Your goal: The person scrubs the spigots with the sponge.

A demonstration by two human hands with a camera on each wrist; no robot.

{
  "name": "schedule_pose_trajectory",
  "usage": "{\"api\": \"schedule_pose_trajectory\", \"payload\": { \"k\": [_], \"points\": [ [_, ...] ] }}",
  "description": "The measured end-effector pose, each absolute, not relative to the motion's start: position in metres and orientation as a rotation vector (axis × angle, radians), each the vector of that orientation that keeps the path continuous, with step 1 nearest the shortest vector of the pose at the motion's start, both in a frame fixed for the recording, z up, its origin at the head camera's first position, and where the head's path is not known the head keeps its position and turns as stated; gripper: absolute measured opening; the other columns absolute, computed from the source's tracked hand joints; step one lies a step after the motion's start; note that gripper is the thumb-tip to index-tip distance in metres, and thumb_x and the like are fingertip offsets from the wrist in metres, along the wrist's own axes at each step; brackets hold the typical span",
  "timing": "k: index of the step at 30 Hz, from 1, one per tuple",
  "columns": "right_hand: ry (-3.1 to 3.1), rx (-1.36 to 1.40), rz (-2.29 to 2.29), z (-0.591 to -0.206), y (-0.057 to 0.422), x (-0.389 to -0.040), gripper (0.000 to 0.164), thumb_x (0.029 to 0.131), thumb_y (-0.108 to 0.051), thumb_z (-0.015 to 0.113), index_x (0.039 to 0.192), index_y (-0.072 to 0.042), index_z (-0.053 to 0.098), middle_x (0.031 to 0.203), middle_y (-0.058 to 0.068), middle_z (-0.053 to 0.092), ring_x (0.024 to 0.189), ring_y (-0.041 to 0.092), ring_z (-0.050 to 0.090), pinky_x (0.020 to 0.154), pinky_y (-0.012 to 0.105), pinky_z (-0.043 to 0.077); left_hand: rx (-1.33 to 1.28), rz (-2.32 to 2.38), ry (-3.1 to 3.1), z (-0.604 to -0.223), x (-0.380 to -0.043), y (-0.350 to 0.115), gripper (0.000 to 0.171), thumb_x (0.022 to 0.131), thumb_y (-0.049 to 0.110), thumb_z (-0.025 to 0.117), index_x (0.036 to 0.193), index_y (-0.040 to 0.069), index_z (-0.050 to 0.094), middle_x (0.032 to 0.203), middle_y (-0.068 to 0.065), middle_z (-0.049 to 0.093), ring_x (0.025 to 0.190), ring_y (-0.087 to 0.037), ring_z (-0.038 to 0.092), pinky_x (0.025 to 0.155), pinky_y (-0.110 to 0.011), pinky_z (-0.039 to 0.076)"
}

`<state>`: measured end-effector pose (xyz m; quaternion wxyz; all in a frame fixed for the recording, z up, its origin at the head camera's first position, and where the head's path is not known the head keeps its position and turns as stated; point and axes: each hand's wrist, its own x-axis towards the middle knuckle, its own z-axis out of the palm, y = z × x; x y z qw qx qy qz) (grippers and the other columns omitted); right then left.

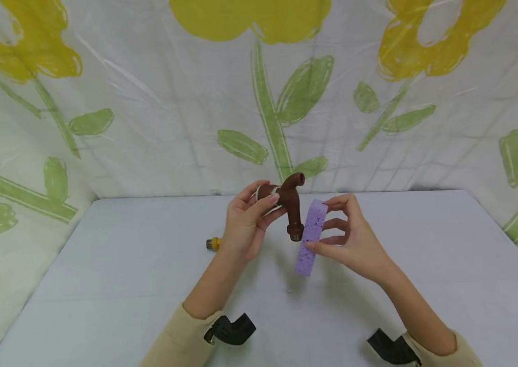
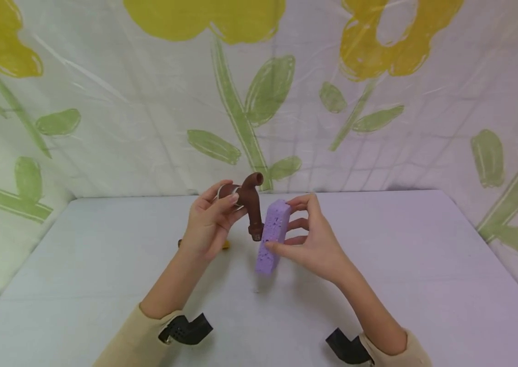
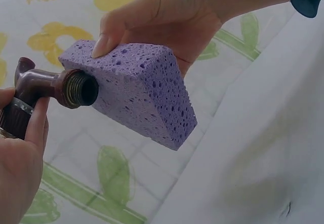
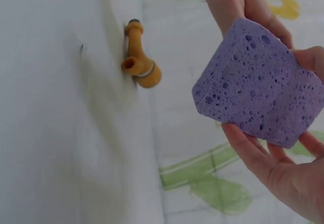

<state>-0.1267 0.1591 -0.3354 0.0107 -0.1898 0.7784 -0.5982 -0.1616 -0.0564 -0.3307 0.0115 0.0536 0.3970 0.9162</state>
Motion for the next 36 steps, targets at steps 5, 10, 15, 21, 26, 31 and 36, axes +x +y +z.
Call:
{"api": "schedule_pose_trajectory", "payload": {
  "k": [5, 10, 15, 21, 26, 31, 36],
  "points": [
    [2.381, -0.63, -1.879, -0.334, 0.156, -0.124, 0.074, 0.085, 0.0, 0.085, 0.137, -0.003, 0.033, 0.135, 0.017, 0.043, 0.104, 0.024, 0.07, 0.082, 0.039, 0.066, 0.137, 2.877, 1.243, -0.33, -0.162, -0.056, 0.029, 0.096, -0.019, 0.054, 0.121, -0.005, 0.06, 0.095, -0.005, 0.069, 0.082, -0.014, 0.074, 0.076, -0.03, 0.066],
    [2.416, -0.648, -1.89, -0.334, 0.156, -0.124, 0.073, 0.084, 0.003, 0.084, 0.136, -0.001, 0.032, 0.134, 0.016, 0.043, 0.103, 0.021, 0.071, 0.082, 0.037, 0.066, 0.163, 2.877, 1.228, -0.329, -0.163, -0.057, 0.03, 0.096, -0.02, 0.053, 0.115, 0.001, 0.064, 0.096, -0.006, 0.07, 0.082, -0.015, 0.074, 0.076, -0.031, 0.066],
    [2.444, -0.621, -1.888, -0.334, 0.158, -0.126, 0.074, 0.084, 0.004, 0.083, 0.136, -0.002, 0.032, 0.134, 0.015, 0.044, 0.102, 0.019, 0.071, 0.083, 0.035, 0.066, 0.235, 2.843, 1.224, -0.328, -0.161, -0.058, 0.035, 0.095, -0.02, 0.053, 0.113, 0.008, 0.065, 0.101, -0.007, 0.073, 0.083, -0.015, 0.075, 0.077, -0.03, 0.066],
    [2.455, -0.695, -1.842, -0.333, 0.159, -0.125, 0.074, 0.083, 0.0, 0.086, 0.138, -0.002, 0.037, 0.132, 0.016, 0.049, 0.102, 0.025, 0.07, 0.081, 0.038, 0.066, 0.264, 2.824, 1.218, -0.331, -0.161, -0.058, 0.037, 0.096, -0.018, 0.052, 0.112, 0.012, 0.067, 0.103, -0.007, 0.073, 0.084, -0.015, 0.075, 0.079, -0.029, 0.065],
    [2.514, -0.672, -1.785, -0.331, 0.161, -0.126, 0.072, 0.084, -0.003, 0.086, 0.139, -0.004, 0.04, 0.132, 0.015, 0.052, 0.099, 0.024, 0.07, 0.08, 0.034, 0.066, 0.378, 2.81, 1.212, -0.335, -0.163, -0.059, 0.044, 0.096, -0.018, 0.051, 0.115, 0.015, 0.072, 0.11, -0.007, 0.071, 0.089, -0.015, 0.074, 0.083, -0.03, 0.065],
    [2.518, -0.665, -1.772, -0.33, 0.161, -0.125, 0.07, 0.087, -0.006, 0.085, 0.142, -0.005, 0.042, 0.133, 0.015, 0.053, 0.099, 0.024, 0.069, 0.08, 0.033, 0.065, 0.469, 2.769, 1.212, -0.338, -0.164, -0.06, 0.052, 0.1, -0.016, 0.047, 0.126, 0.02, 0.074, 0.118, -0.002, 0.069, 0.096, -0.014, 0.071, 0.086, -0.032, 0.064],
    [2.505, -0.676, -1.793, -0.332, 0.162, -0.126, 0.066, 0.089, -0.002, 0.082, 0.144, -0.006, 0.045, 0.134, 0.016, 0.055, 0.097, 0.023, 0.07, 0.078, 0.033, 0.065, 0.457, 2.703, 1.213, -0.344, -0.165, -0.064, 0.052, 0.104, -0.009, 0.051, 0.154, 0.006, 0.053, 0.112, 0.002, 0.069, 0.099, -0.012, 0.071, 0.091, -0.033, 0.063]
  ]
}}
